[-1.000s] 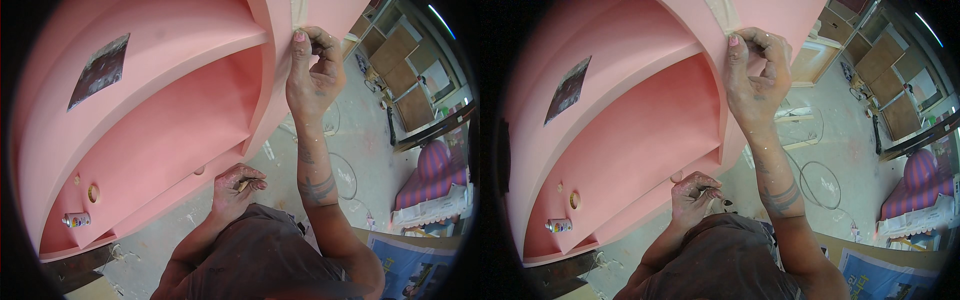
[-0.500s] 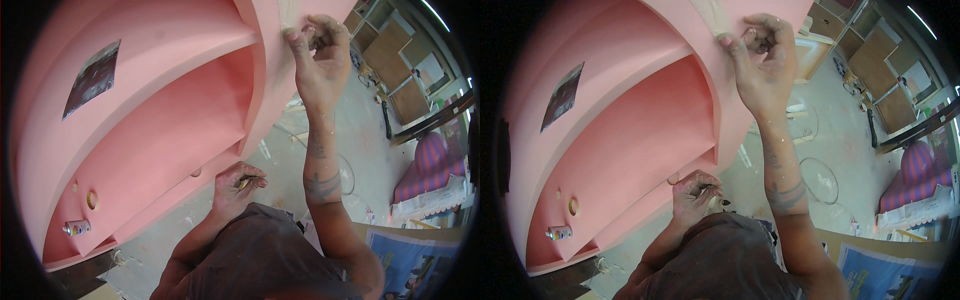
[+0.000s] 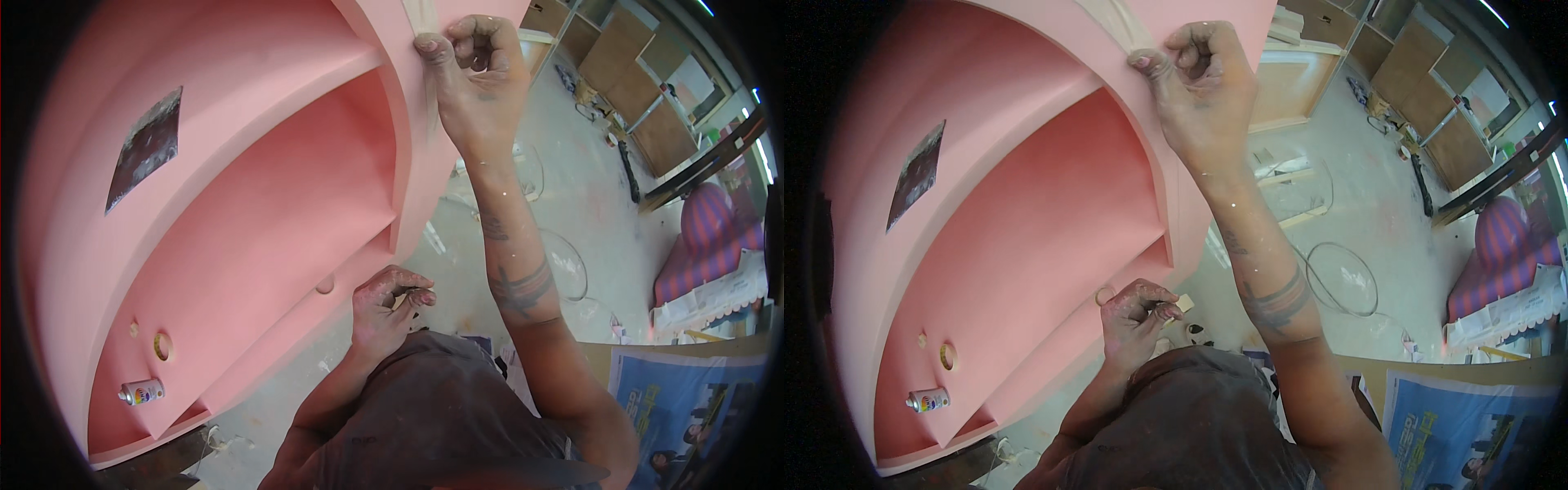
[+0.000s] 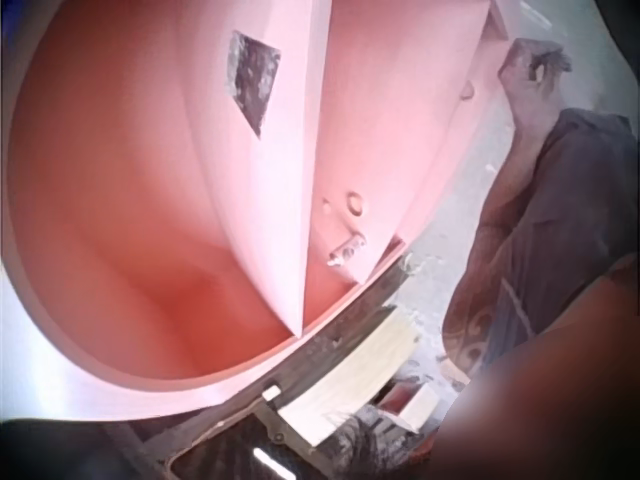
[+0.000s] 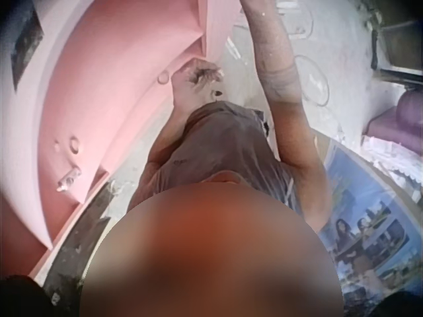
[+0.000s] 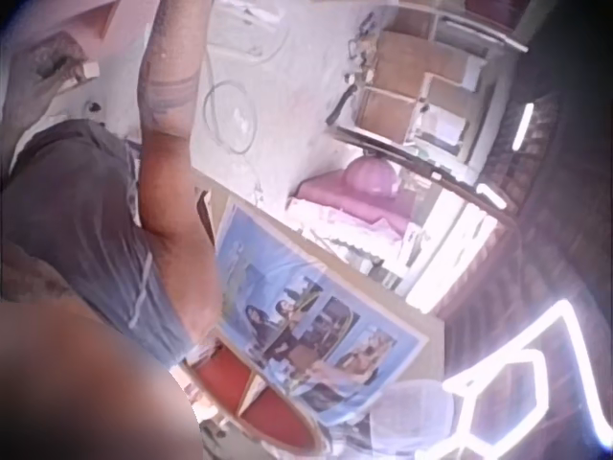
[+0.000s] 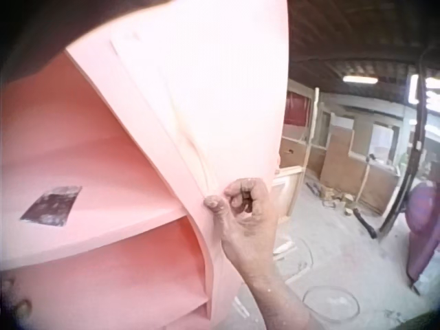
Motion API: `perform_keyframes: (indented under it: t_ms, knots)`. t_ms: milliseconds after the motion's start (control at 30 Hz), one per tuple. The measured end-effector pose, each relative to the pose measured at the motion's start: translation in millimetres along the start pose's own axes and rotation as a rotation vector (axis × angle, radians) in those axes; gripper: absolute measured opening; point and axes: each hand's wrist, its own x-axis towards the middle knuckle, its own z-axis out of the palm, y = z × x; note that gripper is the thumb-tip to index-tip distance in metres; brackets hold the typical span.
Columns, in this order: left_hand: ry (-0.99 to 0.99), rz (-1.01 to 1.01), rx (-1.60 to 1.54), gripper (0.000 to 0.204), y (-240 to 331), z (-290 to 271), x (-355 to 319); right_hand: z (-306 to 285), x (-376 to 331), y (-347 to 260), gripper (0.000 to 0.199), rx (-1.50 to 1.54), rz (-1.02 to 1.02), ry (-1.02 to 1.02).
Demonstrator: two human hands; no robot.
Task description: Applying masking tape to the curved edges of a pink furniture piece in a workshop.
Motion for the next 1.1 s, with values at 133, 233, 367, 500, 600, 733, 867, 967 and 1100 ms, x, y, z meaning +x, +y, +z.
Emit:
perform_keyframes:
  t_ms: [133, 233, 367, 500, 600, 733, 867, 967, 1100]
  knots:
    - [-0.013, 0.016, 0.003, 0.013, 3.4, -1.5, -9.6, 0.2, -6.9, -0.7, 0.032, 0.120, 0.143, 0.023]
    - [-0.018, 0.001, 0.013, 0.015, -1.3, -5.1, -13.6, -1.3, -9.2, 4.5, 0.033, 0.038, 0.153, 0.066]
    - [-0.050, -0.035, -0.003, 0.017, 3.2, -4.3, -24.5, -15.4, -3.9, -0.9, 0.037, 0.020, 0.234, -0.016]
    - [-0.047, -0.020, 0.040, 0.018, 11.7, -9.5, -38.3, -8.7, -0.6, -21.1, 0.043, -0.028, 0.295, 0.063]
    - [-0.066, -0.015, 0.072, 0.016, 12.7, -12.8, -44.9, -6.5, -6.7, 4.8, 0.045, -0.043, 0.174, 0.094]
    - [-0.009, -0.016, 0.061, 0.013, 13.9, -25.1, -59.8, -26.1, -21.7, -10.2, 0.042, -0.119, 0.184, 0.052]
    - [0.093, 0.016, 0.069, 0.014, 25.7, -38.6, -72.5, -78.7, -106.4, -8.0, 0.033, -0.092, 0.431, -0.107]
    - [0.203, 0.064, 0.235, 0.019, 22.4, -40.0, -69.0, -120.0, -214.2, -16.7, 0.049, 0.349, 0.739, -0.613]
    - [0.269, 0.149, 0.317, 0.019, 13.7, -41.7, -63.8, -122.4, -289.1, -52.2, 0.079, 0.446, 0.800, -0.889]
